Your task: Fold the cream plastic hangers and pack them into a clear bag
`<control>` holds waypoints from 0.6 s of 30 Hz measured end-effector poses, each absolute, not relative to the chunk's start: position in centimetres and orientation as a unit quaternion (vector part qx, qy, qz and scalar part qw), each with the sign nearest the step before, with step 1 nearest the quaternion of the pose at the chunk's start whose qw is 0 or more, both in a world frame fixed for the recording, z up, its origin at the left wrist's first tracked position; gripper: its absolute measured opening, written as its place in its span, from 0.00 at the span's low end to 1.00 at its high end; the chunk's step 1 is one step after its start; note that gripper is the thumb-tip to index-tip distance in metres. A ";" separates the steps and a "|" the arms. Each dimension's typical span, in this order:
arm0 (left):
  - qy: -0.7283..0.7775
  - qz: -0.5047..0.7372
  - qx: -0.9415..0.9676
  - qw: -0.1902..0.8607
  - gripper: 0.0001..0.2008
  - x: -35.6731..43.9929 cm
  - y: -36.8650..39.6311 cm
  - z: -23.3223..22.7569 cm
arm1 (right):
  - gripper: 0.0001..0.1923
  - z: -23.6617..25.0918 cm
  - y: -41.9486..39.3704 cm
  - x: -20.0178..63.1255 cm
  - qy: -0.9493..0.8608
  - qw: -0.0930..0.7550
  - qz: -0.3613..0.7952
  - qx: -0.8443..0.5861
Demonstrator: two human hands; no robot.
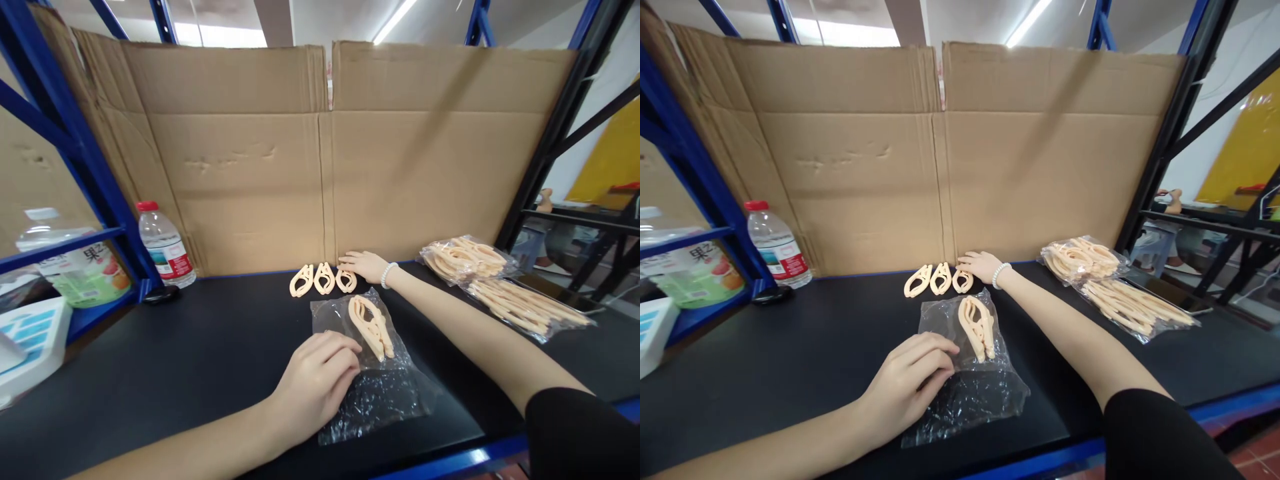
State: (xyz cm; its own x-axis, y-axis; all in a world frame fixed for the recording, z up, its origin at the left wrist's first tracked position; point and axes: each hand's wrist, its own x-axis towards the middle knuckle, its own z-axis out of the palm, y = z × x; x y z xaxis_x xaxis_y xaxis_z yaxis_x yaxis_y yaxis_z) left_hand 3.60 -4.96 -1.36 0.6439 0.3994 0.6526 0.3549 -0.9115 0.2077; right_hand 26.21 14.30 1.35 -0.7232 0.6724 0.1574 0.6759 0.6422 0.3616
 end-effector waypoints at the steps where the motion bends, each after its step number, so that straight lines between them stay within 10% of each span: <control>1: 0.208 0.372 0.904 0.027 0.05 3.6 -5.0 -1.3 | 0.24 1.2 14.4 26.5 -0.907 0.001 -0.201 -0.369; 18: 0.234 0.389 0.891 -0.007 0.06 3.7 -5.1 -1.2 | 0.18 0.5 9.4 34.6 -0.894 0.046 -0.154 -0.418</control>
State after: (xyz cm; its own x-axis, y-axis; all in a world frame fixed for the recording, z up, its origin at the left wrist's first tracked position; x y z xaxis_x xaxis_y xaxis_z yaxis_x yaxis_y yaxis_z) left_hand 3.72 -5.11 -1.22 0.5871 0.4120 0.6968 0.4229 -0.8901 0.1700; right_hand 34.55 9.44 0.53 -0.6470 0.7328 0.2107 0.7611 0.6038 0.2369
